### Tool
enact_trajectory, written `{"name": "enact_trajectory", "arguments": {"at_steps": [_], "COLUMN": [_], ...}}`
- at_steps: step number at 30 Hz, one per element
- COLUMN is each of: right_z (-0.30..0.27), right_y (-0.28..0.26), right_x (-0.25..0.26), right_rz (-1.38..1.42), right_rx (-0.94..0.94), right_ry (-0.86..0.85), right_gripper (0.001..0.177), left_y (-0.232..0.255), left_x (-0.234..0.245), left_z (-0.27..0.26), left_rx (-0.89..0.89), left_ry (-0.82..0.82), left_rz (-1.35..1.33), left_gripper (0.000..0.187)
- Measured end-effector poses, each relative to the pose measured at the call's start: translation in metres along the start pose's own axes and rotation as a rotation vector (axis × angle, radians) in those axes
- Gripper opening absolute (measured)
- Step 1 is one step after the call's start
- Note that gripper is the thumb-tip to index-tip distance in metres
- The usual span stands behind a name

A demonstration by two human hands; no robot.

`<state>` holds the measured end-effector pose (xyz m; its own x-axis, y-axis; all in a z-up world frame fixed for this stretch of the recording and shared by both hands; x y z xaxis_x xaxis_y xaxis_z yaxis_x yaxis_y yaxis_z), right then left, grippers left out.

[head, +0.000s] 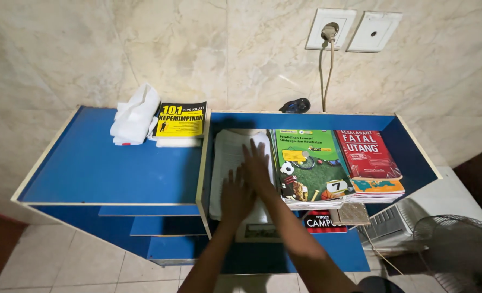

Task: Organize books and decorative items on a blue bookshelf.

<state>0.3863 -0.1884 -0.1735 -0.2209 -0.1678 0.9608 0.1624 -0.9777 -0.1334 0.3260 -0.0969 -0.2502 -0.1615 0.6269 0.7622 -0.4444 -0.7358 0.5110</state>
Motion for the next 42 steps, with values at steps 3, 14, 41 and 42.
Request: {"name": "enact_trajectory", "arguments": {"at_steps": [3, 14, 41, 42], "right_z": [0.013, 0.032, 0.016, 0.01], "right_y": [0.016, 0.026, -0.02, -0.019], "right_x": [-0.034, -0.067, -0.016, -0.009], "right_rz": [-0.13, -0.093, 0.342, 0.46], "right_rx": [-0.114, -0.245, 0.107, 0.129], "right_ry": [0.061, 0.005, 0.269, 0.423], "right_gripper": [0.076, 0.086, 0.043, 0.034], "left_y": [0.008, -0.002, -0.009, -0.01], "left_x": [0.029, 0.053, 0.051, 0.048], "left_z": [-0.005, 0.001, 0.003, 0.003], "left_rx": [-0.1, 0.127, 0.145, 0.141], "left_ry": [0.03, 0.06, -0.015, -0.002], "left_rz": [0.151, 0.022, -0.057, -0.043], "left_gripper": [0.076, 0.113, 0.113, 0.112]}}
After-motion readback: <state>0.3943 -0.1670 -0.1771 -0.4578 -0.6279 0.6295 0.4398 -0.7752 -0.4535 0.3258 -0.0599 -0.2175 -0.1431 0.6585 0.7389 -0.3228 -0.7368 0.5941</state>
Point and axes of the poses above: each hand's wrist, its own z-axis towards the middle knuckle, its own x-axis out of the back of the hand, y = z × x, the point moved 4 cm from there along z, towards the middle knuckle, and after that the axes turned 10 degrees about -z, right-handed, at the moved point
